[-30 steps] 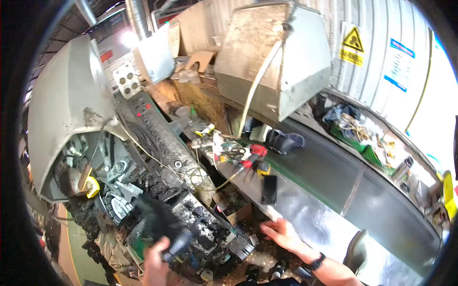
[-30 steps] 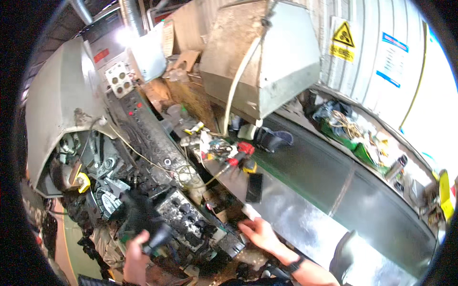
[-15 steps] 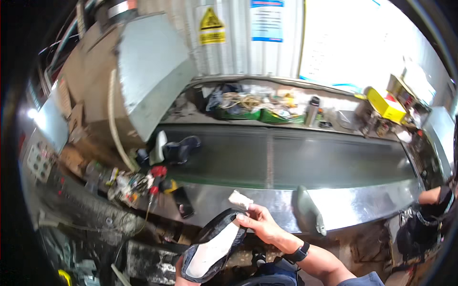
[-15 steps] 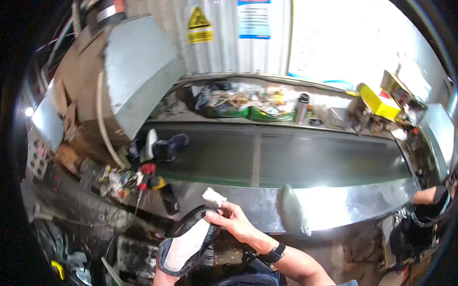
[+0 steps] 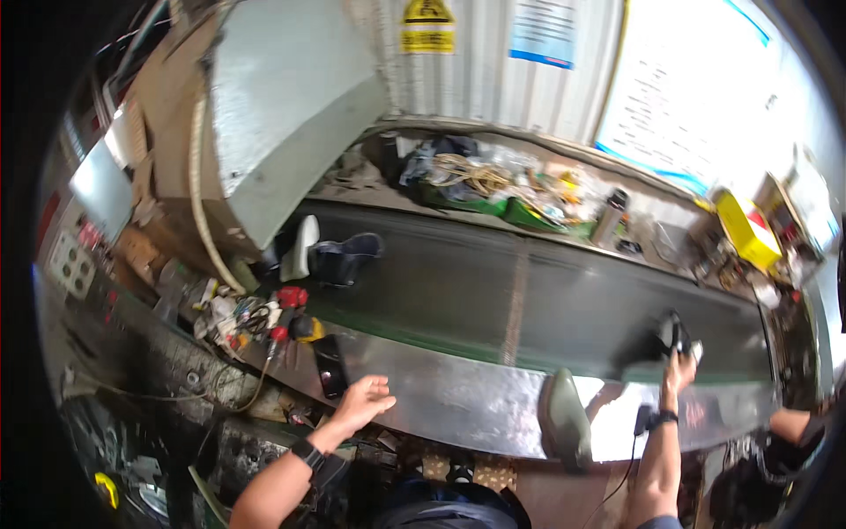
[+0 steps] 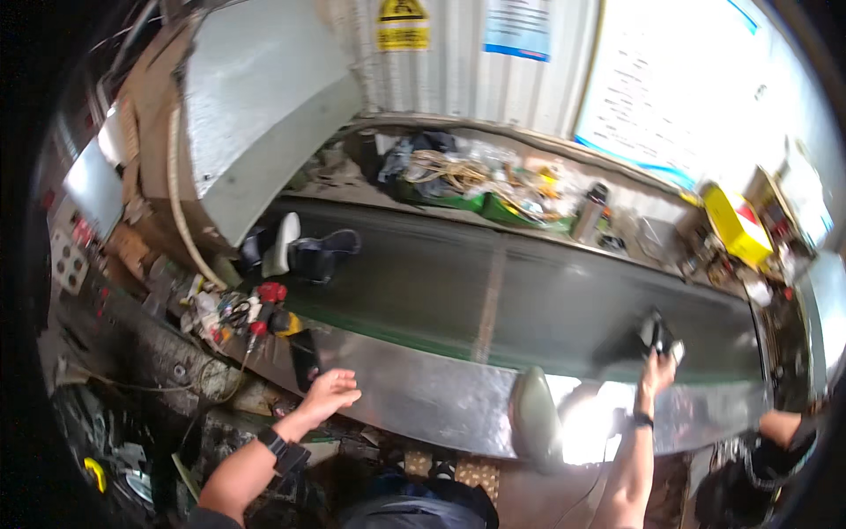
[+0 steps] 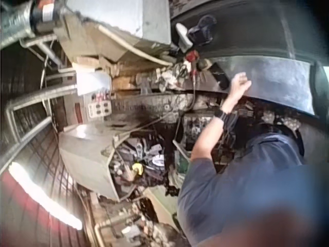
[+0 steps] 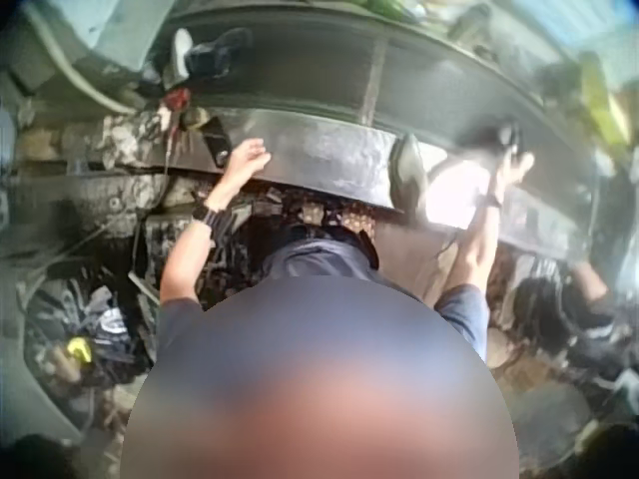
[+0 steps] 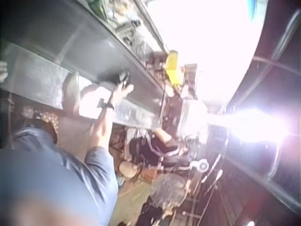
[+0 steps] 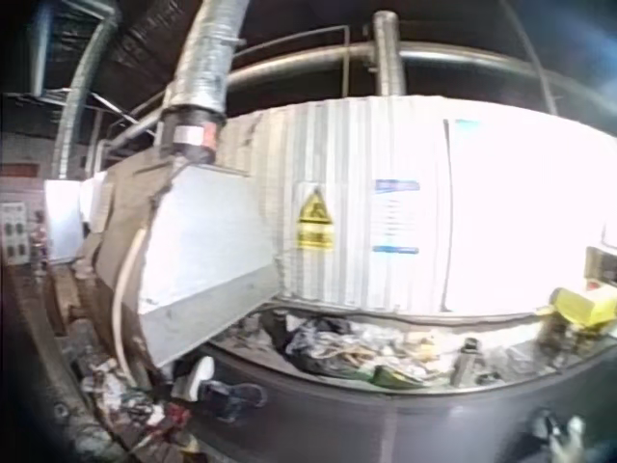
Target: The recorder uses a toe-lasting machine to shape and bond the front portion of leather shoes onto lasts.
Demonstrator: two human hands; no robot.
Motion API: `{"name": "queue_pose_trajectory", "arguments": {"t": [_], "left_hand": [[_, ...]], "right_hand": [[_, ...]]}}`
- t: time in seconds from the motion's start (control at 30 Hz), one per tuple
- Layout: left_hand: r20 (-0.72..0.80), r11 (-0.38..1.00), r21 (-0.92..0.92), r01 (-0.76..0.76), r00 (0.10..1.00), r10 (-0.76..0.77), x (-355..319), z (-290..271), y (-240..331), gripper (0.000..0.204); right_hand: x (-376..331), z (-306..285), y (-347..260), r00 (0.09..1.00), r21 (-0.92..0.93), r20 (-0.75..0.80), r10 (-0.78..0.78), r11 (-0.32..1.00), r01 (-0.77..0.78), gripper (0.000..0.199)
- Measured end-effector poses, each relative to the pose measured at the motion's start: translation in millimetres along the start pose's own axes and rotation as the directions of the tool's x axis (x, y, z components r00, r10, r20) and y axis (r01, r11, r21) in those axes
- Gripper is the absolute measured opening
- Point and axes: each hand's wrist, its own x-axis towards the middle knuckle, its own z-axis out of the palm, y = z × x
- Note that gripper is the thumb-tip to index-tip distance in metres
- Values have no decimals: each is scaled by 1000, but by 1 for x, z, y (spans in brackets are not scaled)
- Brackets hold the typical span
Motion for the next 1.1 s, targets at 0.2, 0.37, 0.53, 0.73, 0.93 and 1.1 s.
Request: {"name": "queue_pose_trajectory", "arguments": {"t": [0.2,0.37,0.53,0.73,0.93,1.1], "left_hand": [[-332,832,540,-128,876,351,152,-112,38,38],[-427,554,797,242,874,233,259,-153,73,104],[129,192,971,-142,989,79,295,-125,137,44],[30,848,312,-428,897,441,331,-109,123,45],[-439,615,658,434,885,-155,396,-282,35,90],[-501,778,371,506,815,-292,373,-308,4,125]], "right_hand": [[-167,3,-39,722,221,692,18,946,-236,9],[-319,-12,-136,289,69,952,105,845,-531,28],[-344,-1,-196,137,60,990,42,747,-662,65],[-344,18,-235,-2,-84,908,419,177,-981,78],[-332,14,-214,88,-89,727,681,220,-971,30],[-323,0,-206,189,-93,676,712,337,-937,26]]}}
